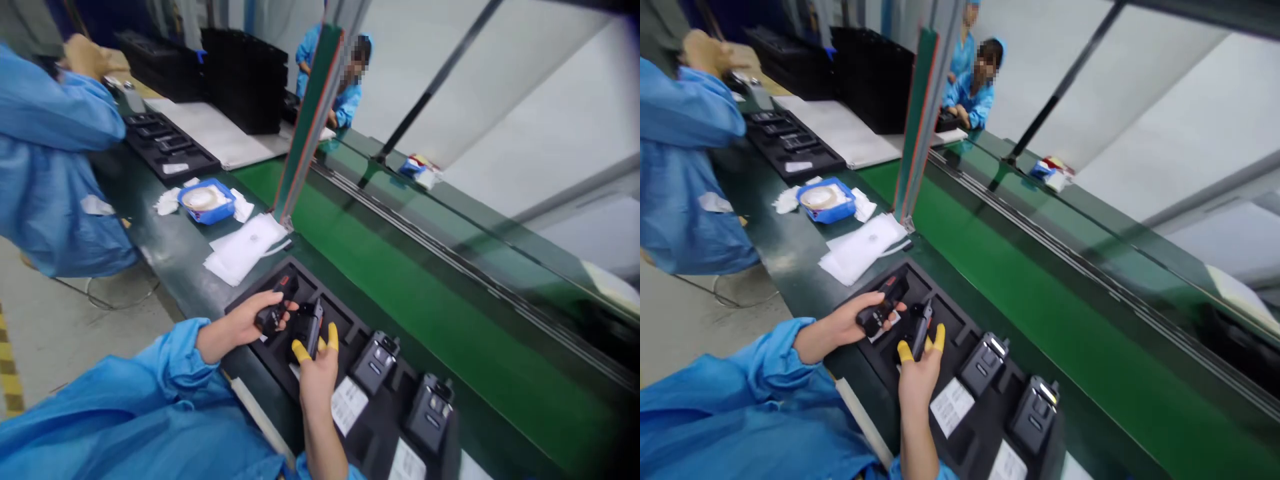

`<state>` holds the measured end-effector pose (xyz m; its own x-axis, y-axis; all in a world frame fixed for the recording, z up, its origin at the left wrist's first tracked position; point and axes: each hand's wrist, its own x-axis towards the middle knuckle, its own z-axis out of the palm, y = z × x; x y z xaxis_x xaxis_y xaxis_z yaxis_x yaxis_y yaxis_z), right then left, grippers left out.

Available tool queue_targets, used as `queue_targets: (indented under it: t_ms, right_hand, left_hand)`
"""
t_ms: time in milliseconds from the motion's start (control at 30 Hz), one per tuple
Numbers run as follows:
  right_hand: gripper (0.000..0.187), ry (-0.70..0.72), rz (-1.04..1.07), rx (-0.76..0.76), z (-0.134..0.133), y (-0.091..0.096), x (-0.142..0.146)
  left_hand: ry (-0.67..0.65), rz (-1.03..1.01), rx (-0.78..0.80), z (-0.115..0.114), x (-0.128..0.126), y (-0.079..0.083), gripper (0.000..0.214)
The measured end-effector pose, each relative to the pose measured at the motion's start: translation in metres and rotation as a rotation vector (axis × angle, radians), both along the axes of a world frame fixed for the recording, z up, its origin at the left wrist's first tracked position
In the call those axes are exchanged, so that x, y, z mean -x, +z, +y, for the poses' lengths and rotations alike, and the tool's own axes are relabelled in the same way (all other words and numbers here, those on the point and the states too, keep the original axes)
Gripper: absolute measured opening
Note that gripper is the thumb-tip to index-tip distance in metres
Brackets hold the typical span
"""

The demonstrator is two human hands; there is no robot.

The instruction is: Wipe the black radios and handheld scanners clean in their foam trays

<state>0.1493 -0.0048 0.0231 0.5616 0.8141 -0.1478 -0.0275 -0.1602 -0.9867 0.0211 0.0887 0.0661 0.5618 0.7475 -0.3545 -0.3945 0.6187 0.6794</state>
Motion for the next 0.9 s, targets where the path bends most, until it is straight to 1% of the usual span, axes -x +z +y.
queue_targets:
  t_ms: [33,67,133,167,233,300,367,433,533,633,767,900]
  right_hand:
    - [0.09,-0.013,0.076,-0.047,-0.002,0.004,-0.001]
    - [0.093,-0.039,0.103,-0.079,-0.004,0.008,-0.002]
    - [0.094,-0.084,0.02,-0.085,-0.009,0.018,-0.005]
    - [0.093,-0.106,-0.071,-0.055,-0.012,0.023,-0.008]
    - [0.09,-0.132,-0.269,0.055,-0.02,0.031,-0.013]
    - [0.085,-0.124,-0.419,0.156,-0.029,0.037,-0.018]
    - [0.079,-0.1,-0.496,0.211,-0.037,0.039,-0.02]
    - [0.076,-0.094,-0.537,0.236,-0.043,0.042,-0.021]
    - [0.074,-0.113,-0.582,0.251,-0.049,0.046,-0.02]
    - [0.076,-0.118,-0.59,0.295,-0.053,0.05,-0.02]
    - [0.084,-0.109,-0.546,0.321,-0.055,0.053,-0.021]
    - [0.082,-0.087,-0.496,0.286,-0.056,0.051,-0.022]
  left_hand:
    - [-0.019,-0.013,0.022,-0.002,-0.001,0.002,0.038]
    - [-0.032,-0.02,0.03,-0.005,-0.002,0.004,0.039]
    - [-0.03,0.035,-0.031,-0.009,-0.007,0.007,0.049]
    - [-0.024,0.086,-0.083,-0.012,-0.01,0.008,0.056]
    - [-0.047,0.174,-0.174,-0.016,-0.017,0.01,0.071]
    - [-0.132,0.178,-0.202,-0.019,-0.024,0.011,0.078]
    - [-0.206,0.146,-0.227,-0.021,-0.03,0.01,0.083]
    - [-0.226,0.141,-0.286,-0.023,-0.035,0.007,0.09]
    - [-0.227,0.155,-0.376,-0.026,-0.039,0.001,0.1]
    - [-0.238,0.15,-0.424,-0.03,-0.04,-0.004,0.105]
    - [-0.234,0.119,-0.411,-0.034,-0.04,-0.006,0.1]
    - [-0.211,0.072,-0.367,-0.035,-0.037,-0.006,0.096]
